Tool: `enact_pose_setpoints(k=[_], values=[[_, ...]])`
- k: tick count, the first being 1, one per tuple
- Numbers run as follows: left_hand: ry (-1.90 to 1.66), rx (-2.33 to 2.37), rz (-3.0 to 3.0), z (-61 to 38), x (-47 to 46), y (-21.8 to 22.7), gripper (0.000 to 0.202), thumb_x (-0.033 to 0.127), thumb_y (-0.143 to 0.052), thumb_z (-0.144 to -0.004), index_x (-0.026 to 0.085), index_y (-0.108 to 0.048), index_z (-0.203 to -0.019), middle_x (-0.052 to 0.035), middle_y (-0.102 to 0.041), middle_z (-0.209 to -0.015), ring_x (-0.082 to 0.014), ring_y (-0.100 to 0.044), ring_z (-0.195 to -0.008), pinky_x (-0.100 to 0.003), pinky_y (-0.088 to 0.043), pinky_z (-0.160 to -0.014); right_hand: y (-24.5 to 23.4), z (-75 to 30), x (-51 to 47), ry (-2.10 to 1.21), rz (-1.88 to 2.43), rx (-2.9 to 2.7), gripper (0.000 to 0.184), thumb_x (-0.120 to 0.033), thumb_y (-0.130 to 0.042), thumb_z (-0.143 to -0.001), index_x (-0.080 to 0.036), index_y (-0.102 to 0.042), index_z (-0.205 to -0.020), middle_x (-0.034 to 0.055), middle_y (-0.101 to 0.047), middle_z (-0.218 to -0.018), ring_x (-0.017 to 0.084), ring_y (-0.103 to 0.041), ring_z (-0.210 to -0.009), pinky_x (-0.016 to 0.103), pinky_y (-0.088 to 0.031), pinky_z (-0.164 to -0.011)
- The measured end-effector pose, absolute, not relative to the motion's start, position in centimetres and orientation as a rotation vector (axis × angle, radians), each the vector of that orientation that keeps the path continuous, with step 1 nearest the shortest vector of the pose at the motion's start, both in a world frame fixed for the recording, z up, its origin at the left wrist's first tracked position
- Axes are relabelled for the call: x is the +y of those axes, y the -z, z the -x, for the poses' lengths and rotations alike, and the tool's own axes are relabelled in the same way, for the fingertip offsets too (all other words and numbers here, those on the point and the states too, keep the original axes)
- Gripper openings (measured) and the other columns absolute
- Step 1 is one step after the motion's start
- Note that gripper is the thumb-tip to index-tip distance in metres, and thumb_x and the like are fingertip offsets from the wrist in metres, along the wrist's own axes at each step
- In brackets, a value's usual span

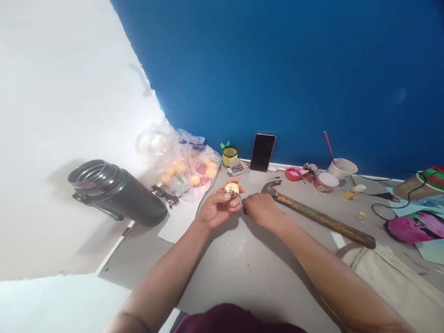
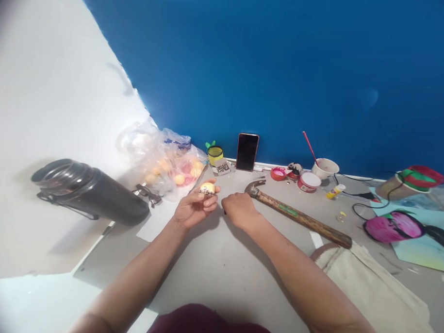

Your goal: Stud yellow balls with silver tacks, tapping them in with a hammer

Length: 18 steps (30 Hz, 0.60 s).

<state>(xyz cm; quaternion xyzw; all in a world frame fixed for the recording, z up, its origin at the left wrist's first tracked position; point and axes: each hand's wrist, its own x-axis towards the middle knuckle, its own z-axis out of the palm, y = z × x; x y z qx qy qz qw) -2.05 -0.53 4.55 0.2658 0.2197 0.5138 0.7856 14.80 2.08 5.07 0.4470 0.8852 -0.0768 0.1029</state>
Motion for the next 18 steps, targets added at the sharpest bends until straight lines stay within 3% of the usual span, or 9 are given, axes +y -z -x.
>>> enact_pose_setpoints(k=[12, 18], values=[[-1.139, 0.69, -0.83, 0.8, -0.6, -4.4, 0.037, 0.011, -0.076, -0.064, 0.019, -0.059, -0.096, -0.0032, -0.07, -0.097, -0.0087, -0.055, -0.061, -0.025, -0.038, -0.056, -5.6, -15.4, 2.7, 0.352, -1.339, 2.676, 0.024, -0.016, -0.054, -0.089, -0.019, -0.076, -0.097, 0.0141, -0.077, -0.101, 0.029, -0.072, -0.095, 0.033, -0.048, -0.076], [-1.265, 0.97, -1.1, 0.3, -0.9, -4.4, 0.041, 0.012, -0.071, -0.067, 0.02, -0.057, -0.104, -0.0031, -0.069, -0.101, -0.0097, -0.056, -0.069, -0.024, -0.043, -0.062, -6.3, -16.4, 3.3, 0.464, -1.422, 2.712, 0.025, -0.016, -0.055, -0.085, -0.019, -0.074, -0.1, 0.0133, -0.076, -0.102, 0.027, -0.07, -0.093, 0.029, -0.044, -0.073]])
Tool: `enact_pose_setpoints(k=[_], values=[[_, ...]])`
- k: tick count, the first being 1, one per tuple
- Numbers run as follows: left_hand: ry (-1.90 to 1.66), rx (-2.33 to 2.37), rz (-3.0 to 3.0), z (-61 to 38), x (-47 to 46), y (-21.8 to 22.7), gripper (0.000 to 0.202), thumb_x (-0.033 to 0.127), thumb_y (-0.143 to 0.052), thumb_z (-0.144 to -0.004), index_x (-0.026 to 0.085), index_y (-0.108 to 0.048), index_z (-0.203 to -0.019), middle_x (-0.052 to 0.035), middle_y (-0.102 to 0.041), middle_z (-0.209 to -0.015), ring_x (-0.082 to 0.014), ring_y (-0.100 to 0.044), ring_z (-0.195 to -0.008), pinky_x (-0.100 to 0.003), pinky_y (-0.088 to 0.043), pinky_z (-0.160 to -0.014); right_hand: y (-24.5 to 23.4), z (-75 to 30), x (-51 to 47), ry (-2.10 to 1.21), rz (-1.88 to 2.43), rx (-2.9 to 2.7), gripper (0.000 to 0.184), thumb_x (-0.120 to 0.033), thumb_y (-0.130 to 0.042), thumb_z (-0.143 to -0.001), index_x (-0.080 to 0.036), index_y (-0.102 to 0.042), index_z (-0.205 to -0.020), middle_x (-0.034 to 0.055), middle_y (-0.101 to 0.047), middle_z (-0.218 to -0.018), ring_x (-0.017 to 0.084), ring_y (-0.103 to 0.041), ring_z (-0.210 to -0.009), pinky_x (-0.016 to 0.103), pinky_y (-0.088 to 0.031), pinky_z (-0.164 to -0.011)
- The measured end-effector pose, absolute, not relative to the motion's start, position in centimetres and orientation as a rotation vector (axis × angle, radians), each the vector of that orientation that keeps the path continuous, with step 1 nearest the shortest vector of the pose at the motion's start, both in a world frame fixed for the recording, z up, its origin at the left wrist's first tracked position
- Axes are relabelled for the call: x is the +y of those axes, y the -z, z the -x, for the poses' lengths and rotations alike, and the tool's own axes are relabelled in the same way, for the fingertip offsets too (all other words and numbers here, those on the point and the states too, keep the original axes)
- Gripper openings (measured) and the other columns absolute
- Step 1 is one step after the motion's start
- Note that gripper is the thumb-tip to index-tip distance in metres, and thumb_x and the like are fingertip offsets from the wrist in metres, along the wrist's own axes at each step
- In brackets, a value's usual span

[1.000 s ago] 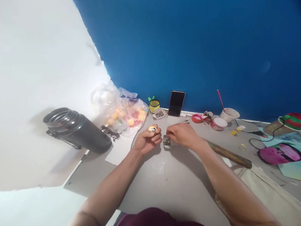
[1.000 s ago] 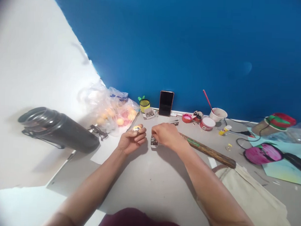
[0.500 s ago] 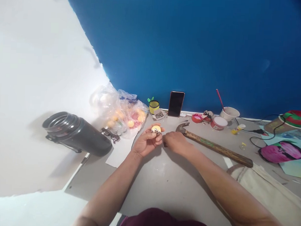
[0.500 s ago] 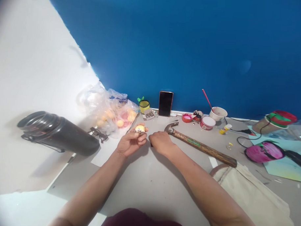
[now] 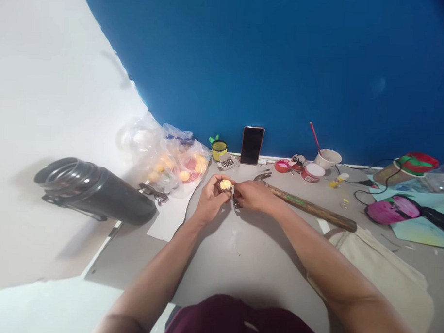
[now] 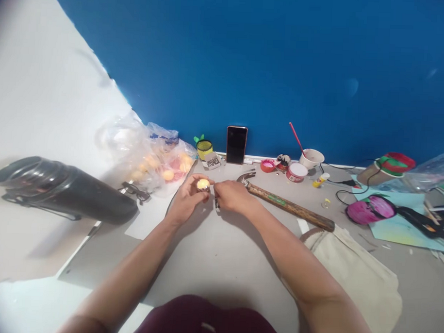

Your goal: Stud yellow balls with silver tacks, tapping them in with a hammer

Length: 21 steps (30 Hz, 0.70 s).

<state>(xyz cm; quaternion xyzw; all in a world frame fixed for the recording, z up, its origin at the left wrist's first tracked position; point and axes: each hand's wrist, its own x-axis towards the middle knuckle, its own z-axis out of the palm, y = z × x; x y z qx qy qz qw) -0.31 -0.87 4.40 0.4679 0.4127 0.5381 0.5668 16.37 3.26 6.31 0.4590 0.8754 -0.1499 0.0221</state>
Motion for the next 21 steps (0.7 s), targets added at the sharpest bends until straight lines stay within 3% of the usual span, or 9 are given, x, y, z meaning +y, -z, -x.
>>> enact_pose_setpoints(k=[4, 7, 11, 15, 21], values=[[-1.315, 1.117, -1.167, 0.1, -0.8, -4.4, 0.044, 0.014, -0.072, -0.067, 0.02, -0.056, -0.108, -0.0032, -0.068, -0.101, -0.0099, -0.054, -0.069, -0.024, -0.043, -0.061, -6.1, -17.7, 4.6, 0.785, -1.452, 2.875, 0.024, -0.016, -0.057, -0.083, -0.021, -0.074, -0.1, 0.0054, -0.076, -0.097, 0.018, -0.066, -0.084, 0.025, -0.04, -0.069], [-1.334, 1.181, -1.175, 0.2, -0.7, -4.2, 0.046, 0.015, -0.073, -0.066, 0.019, -0.058, -0.109, -0.0013, -0.066, -0.095, -0.0102, -0.054, -0.07, -0.023, -0.043, -0.063, -6.0, -18.6, 5.3, 1.258, -1.467, 2.873, 0.012, -0.024, -0.063, -0.081, -0.018, -0.073, -0.086, 0.0024, -0.074, -0.083, 0.015, -0.062, -0.073, 0.025, -0.042, -0.067], [-1.335, 1.23, -1.257, 0.2, -0.6, -3.8, 0.035, 0.016, -0.073, -0.068, 0.019, -0.061, -0.101, 0.0005, -0.061, -0.089, -0.011, -0.052, -0.07, -0.024, -0.042, -0.064, -6.1, -18.9, 5.4, 1.904, -1.471, 2.753, 0.022, -0.036, -0.076, -0.072, -0.016, -0.07, -0.08, 0.0006, -0.068, -0.075, 0.014, -0.058, -0.068, 0.026, -0.045, -0.066], [-1.357, 1.327, -1.352, 0.2, -0.8, -3.7, 0.031, 0.013, -0.072, -0.068, 0.021, -0.061, -0.097, 0.0021, -0.059, -0.083, -0.0127, -0.052, -0.07, -0.026, -0.042, -0.067, -6.1, -18.6, 5.2, 2.21, -1.449, 2.713, 0.032, -0.04, -0.085, -0.064, -0.016, -0.068, -0.079, -0.0024, -0.061, -0.068, 0.011, -0.052, -0.063, 0.025, -0.041, -0.06], [-1.326, 1.382, -1.427, 0.1, -1.0, -3.8, 0.031, 0.014, -0.069, -0.072, 0.022, -0.055, -0.098, -0.0007, -0.064, -0.094, -0.0156, -0.058, -0.081, -0.028, -0.045, -0.076, -5.4, -18.5, 5.5, 2.556, -1.444, 2.46, 0.041, -0.041, -0.091, -0.059, -0.017, -0.065, -0.079, -0.0054, -0.057, -0.061, 0.008, -0.046, -0.053, 0.022, -0.035, -0.05]])
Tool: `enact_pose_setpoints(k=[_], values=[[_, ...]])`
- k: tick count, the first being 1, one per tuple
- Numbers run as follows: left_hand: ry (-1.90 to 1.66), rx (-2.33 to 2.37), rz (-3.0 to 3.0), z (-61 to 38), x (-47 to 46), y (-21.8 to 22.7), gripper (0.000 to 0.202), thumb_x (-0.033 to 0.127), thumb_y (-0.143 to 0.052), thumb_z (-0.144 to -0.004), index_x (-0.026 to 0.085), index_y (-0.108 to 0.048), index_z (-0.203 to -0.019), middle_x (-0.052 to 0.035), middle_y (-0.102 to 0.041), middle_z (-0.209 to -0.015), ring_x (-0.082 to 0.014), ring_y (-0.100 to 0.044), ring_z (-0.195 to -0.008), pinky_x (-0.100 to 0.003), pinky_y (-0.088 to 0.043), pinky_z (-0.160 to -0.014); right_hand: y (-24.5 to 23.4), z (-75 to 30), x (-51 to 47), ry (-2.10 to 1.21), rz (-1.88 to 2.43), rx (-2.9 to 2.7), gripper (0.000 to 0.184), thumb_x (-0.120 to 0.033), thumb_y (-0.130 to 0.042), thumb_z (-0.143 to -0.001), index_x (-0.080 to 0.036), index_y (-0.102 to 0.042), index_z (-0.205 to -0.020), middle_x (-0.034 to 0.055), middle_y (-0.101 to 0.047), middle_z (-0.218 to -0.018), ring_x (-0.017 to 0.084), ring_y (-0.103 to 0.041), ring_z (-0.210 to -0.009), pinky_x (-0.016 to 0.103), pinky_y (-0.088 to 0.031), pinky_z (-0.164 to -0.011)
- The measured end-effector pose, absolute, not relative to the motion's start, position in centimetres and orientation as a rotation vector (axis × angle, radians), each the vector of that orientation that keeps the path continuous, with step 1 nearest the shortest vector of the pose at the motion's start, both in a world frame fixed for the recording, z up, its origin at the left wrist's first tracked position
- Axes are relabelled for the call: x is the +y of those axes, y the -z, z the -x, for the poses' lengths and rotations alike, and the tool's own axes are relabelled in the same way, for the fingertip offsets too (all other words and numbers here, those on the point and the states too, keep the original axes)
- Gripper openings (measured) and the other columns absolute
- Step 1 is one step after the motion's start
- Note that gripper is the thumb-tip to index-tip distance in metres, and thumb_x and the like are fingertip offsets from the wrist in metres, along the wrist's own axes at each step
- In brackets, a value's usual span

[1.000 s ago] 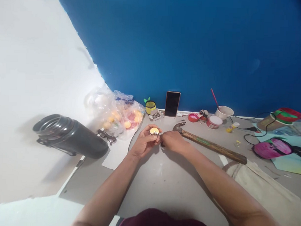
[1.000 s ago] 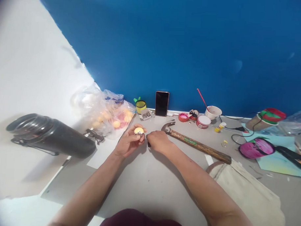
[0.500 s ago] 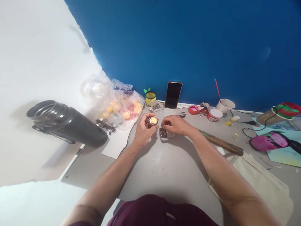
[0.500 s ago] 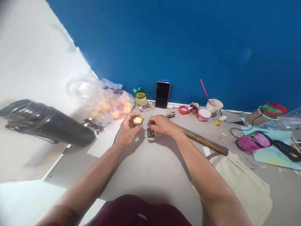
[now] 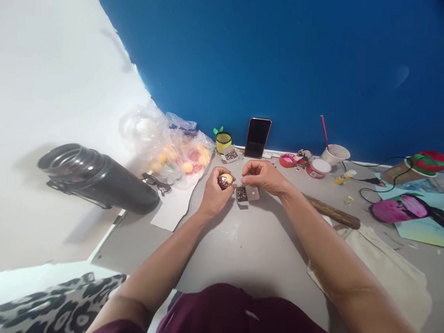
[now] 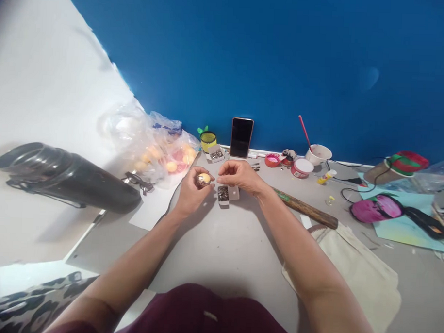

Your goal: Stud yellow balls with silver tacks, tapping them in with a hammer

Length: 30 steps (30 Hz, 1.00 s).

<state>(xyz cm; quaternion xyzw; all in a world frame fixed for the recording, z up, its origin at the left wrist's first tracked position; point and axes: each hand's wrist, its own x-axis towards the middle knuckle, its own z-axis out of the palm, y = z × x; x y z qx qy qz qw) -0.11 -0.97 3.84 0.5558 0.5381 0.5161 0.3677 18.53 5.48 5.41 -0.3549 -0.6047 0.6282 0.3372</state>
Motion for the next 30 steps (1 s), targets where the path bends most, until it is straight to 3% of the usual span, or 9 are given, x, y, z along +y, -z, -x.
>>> enact_pose_setpoints(k=[10, 18, 23, 27, 30], values=[[-1.219, 1.353, -1.327, 0.0, -1.0, -3.3, 0.031, 0.02, -0.071, -0.073, 0.021, -0.06, -0.102, 0.0011, -0.062, -0.084, -0.0123, -0.051, -0.065, -0.026, -0.042, -0.063, -4.8, -18.4, 5.6, -1.869, 0.796, -1.4, 0.041, -0.042, -0.093, -0.059, -0.014, -0.069, -0.079, -0.0041, -0.059, -0.06, 0.007, -0.048, -0.051, 0.022, -0.037, -0.051], [-1.191, 1.369, -1.37, -0.1, -1.1, -3.9, 0.025, 0.02, -0.072, -0.07, 0.02, -0.062, -0.093, 0.0038, -0.056, -0.073, -0.0112, -0.047, -0.062, -0.024, -0.04, -0.06, -4.9, -18.0, 5.5, -1.807, 0.844, -1.432, 0.041, -0.039, -0.093, -0.056, -0.015, -0.067, -0.077, -0.0052, -0.06, -0.057, 0.007, -0.049, -0.049, 0.02, -0.037, -0.048], [-1.196, 1.377, -1.377, -0.1, -1.1, -4.0, 0.024, 0.018, -0.07, -0.069, 0.02, -0.062, -0.091, 0.0026, -0.06, -0.076, -0.0117, -0.05, -0.063, -0.024, -0.04, -0.06, -5.0, -17.5, 5.6, -1.753, 0.84, -1.429, 0.042, -0.041, -0.092, -0.055, -0.016, -0.064, -0.074, -0.0063, -0.057, -0.056, 0.007, -0.048, -0.047, 0.02, -0.037, -0.046], [-1.181, 1.343, -1.391, -0.1, -1.1, -4.1, 0.023, 0.018, -0.071, -0.07, 0.019, -0.062, -0.091, 0.0017, -0.062, -0.079, -0.0124, -0.051, -0.064, -0.025, -0.041, -0.061, -8.6, -17.7, 3.1, -1.59, 0.734, -1.4, 0.035, -0.043, -0.089, -0.064, -0.019, -0.065, -0.074, -0.0031, -0.06, -0.064, 0.008, -0.049, -0.05, 0.023, -0.039, -0.047], [-1.199, 1.338, -1.398, -0.1, -1.2, -4.1, 0.02, 0.015, -0.069, -0.073, 0.019, -0.063, -0.091, 0.0007, -0.063, -0.08, -0.0138, -0.052, -0.068, -0.027, -0.042, -0.064, -13.1, -19.4, -1.5, -1.449, 0.707, -1.467, 0.03, -0.05, -0.084, -0.073, -0.025, -0.069, -0.081, 0.0005, -0.06, -0.065, 0.016, -0.057, -0.058, 0.03, -0.046, -0.049]])
